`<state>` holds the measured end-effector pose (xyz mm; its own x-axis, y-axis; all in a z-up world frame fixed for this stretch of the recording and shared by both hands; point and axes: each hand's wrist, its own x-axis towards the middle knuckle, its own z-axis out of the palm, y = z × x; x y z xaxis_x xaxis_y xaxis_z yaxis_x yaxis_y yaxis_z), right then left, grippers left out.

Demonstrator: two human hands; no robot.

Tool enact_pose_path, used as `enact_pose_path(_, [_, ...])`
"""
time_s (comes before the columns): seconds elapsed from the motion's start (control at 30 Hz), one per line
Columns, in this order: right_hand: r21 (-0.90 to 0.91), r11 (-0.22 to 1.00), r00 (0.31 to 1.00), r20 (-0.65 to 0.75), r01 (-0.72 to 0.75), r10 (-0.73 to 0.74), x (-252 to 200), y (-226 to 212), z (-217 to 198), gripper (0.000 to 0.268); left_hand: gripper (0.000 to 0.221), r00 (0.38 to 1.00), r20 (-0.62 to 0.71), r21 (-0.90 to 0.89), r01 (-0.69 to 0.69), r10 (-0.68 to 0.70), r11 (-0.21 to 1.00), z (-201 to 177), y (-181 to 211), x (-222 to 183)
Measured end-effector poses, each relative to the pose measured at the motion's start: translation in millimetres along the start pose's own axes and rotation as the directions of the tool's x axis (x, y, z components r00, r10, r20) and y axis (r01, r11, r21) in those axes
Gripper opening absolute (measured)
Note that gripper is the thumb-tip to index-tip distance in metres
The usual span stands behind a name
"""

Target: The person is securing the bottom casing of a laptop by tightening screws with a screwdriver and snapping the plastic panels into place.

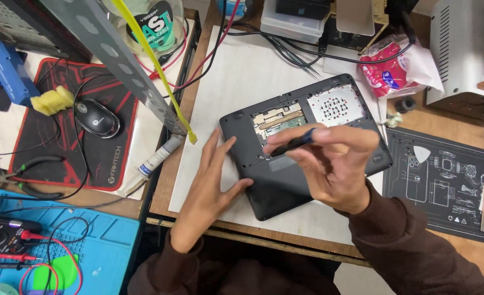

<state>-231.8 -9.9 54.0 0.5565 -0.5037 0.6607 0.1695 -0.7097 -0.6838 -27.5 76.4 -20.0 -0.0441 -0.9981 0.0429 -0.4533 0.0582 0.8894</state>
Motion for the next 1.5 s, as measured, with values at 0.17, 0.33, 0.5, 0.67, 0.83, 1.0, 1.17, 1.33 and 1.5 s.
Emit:
enact_pose_path(0.17, [0.108,0.994,0.994,0.102,0.02,-0.031,-15.3,15.5,11.2,0.043,0.066,0.998,0.053,0.094,-0.038,0.033,0.995,-17.3,-6.9,2.5])
enact_pose_path(0.33, [0.133,0.989,0.984,0.17,-0.069,0.046,-14.5,17.8,15.2,0.04,0.048,0.995,0.065,0.296,-0.09,0.074,0.951,-28.2,-2.8,17.1])
enact_pose_path(0.5, [0.059,0.997,0.991,0.129,-0.044,0.036,-6.1,17.7,20.8,0.034,0.039,0.92,0.373,0.403,-0.275,0.118,0.873,-43.8,-7.0,55.4])
enact_pose_path(0.67, [-0.167,0.984,0.998,0.017,0.06,-0.058,-16.0,32.0,23.2,0.053,0.037,0.833,0.542,0.491,-0.208,-0.109,0.846,-50.2,20.8,105.8])
enact_pose_path(0.83, [-0.204,0.977,0.997,-0.011,0.067,-0.071,-1.5,9.5,26.0,0.049,0.03,0.754,0.654,0.371,-0.244,-0.065,0.896,-70.3,49.9,111.9])
enact_pose_path(1.0, [-0.095,0.994,0.99,-0.133,-0.049,0.036,-6.5,13.4,27.7,0.04,0.02,0.772,0.548,-0.281,-0.193,0.322,0.94,-83.7,43.3,76.8])
enact_pose_path(1.17, [-0.075,0.997,0.999,-0.031,-0.024,0.022,0.2,13.7,20.6,0.036,0.027,0.837,0.458,-0.396,-0.108,0.298,0.912,-68.9,42.9,52.9])
enact_pose_path(1.33, [-0.136,0.991,0.999,0.032,-0.016,0.021,-1.6,9.4,19.2,0.037,0.013,0.921,0.202,-0.441,-0.218,0.332,0.871,-51.5,31.4,51.8])
enact_pose_path(1.5, [0.018,0.99,0.99,-0.015,-0.137,0.137,-1.5,16.2,19.7,0.046,0.033,0.917,0.255,-0.458,-0.164,0.306,0.874,-48.4,34.2,48.6])
